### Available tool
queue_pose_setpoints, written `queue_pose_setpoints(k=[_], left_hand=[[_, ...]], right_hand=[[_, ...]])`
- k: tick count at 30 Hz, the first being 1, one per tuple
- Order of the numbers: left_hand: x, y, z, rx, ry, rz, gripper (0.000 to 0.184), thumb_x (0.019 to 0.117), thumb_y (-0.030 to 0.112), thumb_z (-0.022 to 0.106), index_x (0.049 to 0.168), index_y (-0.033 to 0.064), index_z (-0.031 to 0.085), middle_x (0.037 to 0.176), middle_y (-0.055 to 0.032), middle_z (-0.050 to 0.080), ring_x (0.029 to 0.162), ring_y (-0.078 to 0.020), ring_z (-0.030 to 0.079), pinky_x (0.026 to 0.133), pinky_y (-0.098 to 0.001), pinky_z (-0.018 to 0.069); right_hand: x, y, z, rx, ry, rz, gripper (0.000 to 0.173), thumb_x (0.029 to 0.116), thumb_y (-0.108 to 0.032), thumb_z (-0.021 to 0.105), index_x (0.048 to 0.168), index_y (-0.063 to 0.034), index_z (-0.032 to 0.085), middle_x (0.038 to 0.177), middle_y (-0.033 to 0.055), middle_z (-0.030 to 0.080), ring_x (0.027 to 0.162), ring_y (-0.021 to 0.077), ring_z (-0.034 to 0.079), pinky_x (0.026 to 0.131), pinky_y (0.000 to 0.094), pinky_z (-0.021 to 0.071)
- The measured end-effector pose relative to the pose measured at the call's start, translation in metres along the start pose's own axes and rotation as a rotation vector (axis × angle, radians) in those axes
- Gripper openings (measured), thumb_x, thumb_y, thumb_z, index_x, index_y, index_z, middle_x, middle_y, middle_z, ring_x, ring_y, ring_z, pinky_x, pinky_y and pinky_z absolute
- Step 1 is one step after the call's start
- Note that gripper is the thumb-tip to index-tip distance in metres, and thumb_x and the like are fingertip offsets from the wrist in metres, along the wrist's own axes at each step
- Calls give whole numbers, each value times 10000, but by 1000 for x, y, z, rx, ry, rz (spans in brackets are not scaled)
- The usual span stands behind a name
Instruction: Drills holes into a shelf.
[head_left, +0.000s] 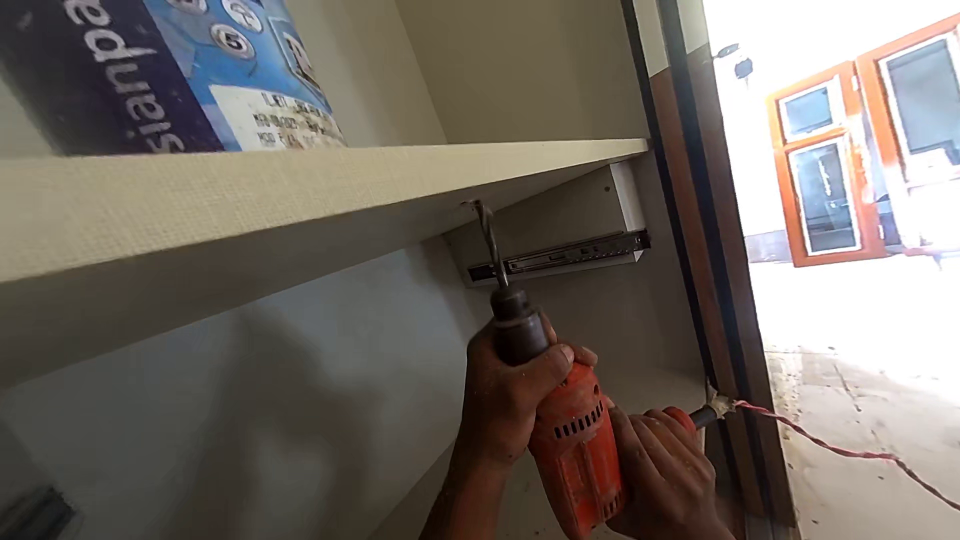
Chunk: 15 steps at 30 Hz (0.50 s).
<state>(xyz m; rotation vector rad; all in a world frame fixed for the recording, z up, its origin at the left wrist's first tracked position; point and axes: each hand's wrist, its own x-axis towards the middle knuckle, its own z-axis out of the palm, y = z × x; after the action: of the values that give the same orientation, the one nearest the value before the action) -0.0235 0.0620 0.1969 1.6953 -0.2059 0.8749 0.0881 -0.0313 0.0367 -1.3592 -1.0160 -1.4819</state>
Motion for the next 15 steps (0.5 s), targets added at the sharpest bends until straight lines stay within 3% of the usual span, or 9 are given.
queue_pose_setpoints(k=[4,6,11,15], left_hand=[[-7,-21,-1,-102,-52,-7,297,878,207,745,949,-39,594,856,-263,719,824,-353,754,779,-466,633],[-11,-21,-1,-125,-26,-50,315,853,248,774,918,-20,622,830,-251,725,801,-332,762,757,-440,638],[-13,-10,3,-22,34,-68,244,804,179,781,898,9,634,809,-251,715,749,-314,755,677,-410,634],[-12,-11,7,-65,-34,-8,242,852,206,773,893,-1,655,820,-228,717,783,-279,756,727,-386,632]], right_hand=[[-23,7,2,35,-47,10,594,913,-519,562,1363,-131,561,979,49,721,815,190,660,805,330,523],[-27,7,-3,40,-68,5,587,922,-517,543,1376,-145,540,989,47,706,825,196,656,812,331,522],[-22,4,-6,24,-52,4,575,939,-501,520,1390,-144,531,975,54,709,811,205,650,795,330,514],[-26,12,6,127,-13,38,558,966,-507,520,1407,-165,526,986,57,697,852,207,655,817,339,519]])
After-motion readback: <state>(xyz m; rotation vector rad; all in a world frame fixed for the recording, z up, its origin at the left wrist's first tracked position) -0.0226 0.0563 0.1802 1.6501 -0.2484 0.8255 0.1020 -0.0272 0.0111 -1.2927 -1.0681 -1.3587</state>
